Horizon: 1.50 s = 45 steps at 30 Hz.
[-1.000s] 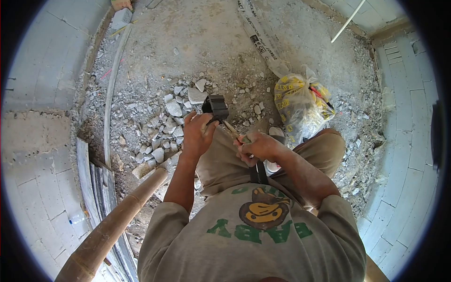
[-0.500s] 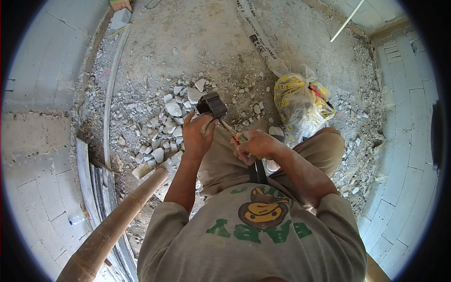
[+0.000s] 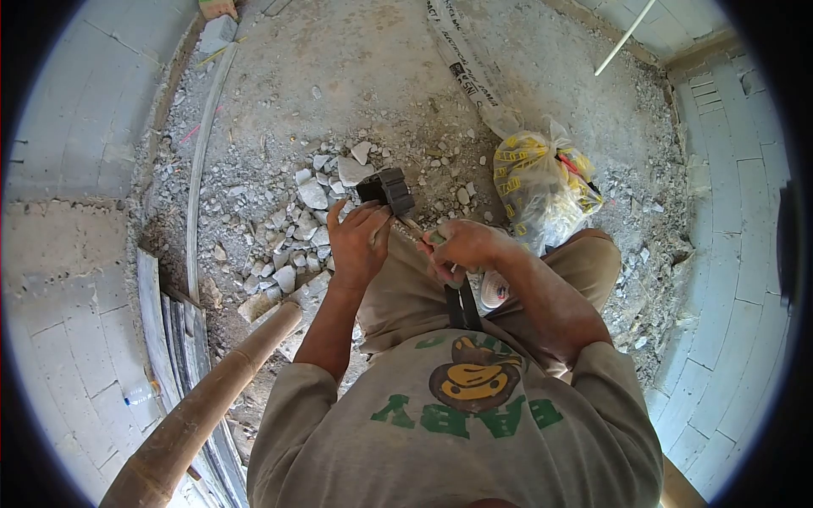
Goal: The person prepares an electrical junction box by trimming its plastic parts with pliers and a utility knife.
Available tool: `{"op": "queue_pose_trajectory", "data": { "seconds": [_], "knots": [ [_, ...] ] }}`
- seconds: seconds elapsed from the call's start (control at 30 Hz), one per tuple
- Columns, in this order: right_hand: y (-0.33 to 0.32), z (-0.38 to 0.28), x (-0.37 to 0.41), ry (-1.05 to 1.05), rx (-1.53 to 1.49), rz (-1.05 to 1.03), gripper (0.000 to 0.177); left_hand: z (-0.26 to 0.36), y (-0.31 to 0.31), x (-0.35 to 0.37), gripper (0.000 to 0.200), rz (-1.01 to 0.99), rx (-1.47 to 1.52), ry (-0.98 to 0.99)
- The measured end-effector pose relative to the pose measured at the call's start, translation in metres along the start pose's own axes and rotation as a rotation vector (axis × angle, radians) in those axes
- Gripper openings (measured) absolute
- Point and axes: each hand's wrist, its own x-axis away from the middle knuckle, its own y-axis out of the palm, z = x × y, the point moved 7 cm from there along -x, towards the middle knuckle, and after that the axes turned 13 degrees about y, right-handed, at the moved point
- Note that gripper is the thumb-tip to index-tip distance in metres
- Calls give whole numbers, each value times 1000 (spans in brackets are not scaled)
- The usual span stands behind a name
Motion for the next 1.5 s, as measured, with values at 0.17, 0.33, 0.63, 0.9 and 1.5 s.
{"op": "queue_pose_trajectory", "data": {
  "seconds": [0.17,0.33,0.63,0.9,1.5],
  "knots": [
    [17,21,-41,-113,-267,-33,16,-2,-4,2,15,46,-20,9],
    [36,38,-53,-56,-310,20,16,-6,5,8,15,118,33,-199],
    [9,34,-34,-23,-176,72,18,0,10,2,13,-9,31,-3],
    [14,12,-23,-198,96,321,21,-1,10,-4,13,-65,-8,-112],
    [16,30,-22,-309,202,912,25,-4,21,-2,12,-104,-25,-97]
  ]
}}
